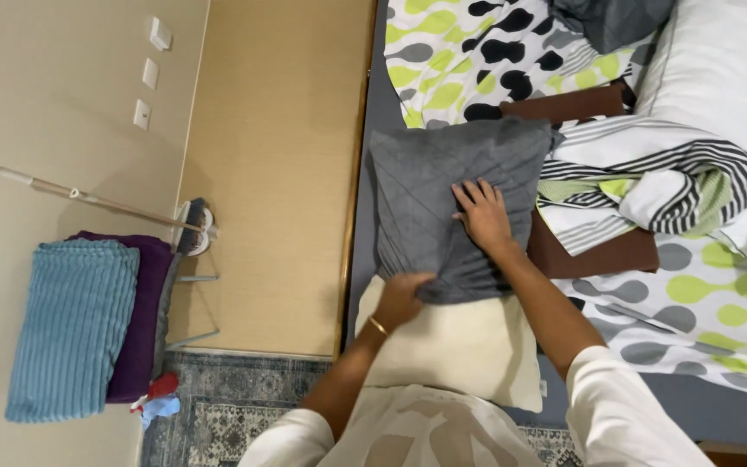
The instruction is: The person inserts a white pillow into a gray quilted pillowcase on a bed. They repeatedly pull the case over the pillow, tuck the corners, and smooth the fabric to fit it properly.
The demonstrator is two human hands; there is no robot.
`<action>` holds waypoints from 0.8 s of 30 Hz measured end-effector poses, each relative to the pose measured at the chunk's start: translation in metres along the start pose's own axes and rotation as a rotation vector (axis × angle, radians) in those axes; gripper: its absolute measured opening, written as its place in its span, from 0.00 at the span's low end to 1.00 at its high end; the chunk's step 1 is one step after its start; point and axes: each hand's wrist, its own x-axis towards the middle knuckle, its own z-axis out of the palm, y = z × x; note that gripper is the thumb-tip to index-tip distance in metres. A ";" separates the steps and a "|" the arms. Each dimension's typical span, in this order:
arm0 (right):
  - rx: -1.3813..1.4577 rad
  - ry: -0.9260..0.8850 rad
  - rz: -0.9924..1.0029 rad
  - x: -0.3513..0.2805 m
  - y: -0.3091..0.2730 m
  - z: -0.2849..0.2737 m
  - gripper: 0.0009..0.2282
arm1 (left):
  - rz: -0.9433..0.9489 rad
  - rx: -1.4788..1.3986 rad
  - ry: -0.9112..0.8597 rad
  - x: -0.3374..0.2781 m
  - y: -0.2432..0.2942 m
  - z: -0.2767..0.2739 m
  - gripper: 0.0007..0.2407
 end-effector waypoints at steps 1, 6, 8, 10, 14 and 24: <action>0.006 -0.005 -0.001 0.002 0.003 0.006 0.27 | -0.007 0.001 -0.002 -0.009 0.002 0.002 0.20; -0.072 0.434 -0.291 0.020 0.014 0.026 0.07 | -0.121 -0.174 -0.073 -0.019 0.024 -0.008 0.22; -0.012 0.353 -0.331 0.019 0.007 0.008 0.11 | -0.030 -0.080 -0.027 -0.006 0.024 -0.023 0.21; 0.043 0.271 -0.368 0.014 -0.001 -0.010 0.15 | 0.064 0.009 0.017 0.007 0.017 -0.034 0.20; 0.217 0.150 -0.490 0.011 -0.021 -0.030 0.20 | 0.109 0.086 0.220 0.031 0.017 -0.036 0.20; 0.459 0.321 -0.559 0.024 -0.018 -0.042 0.08 | 0.083 -0.045 0.161 0.043 0.063 -0.046 0.17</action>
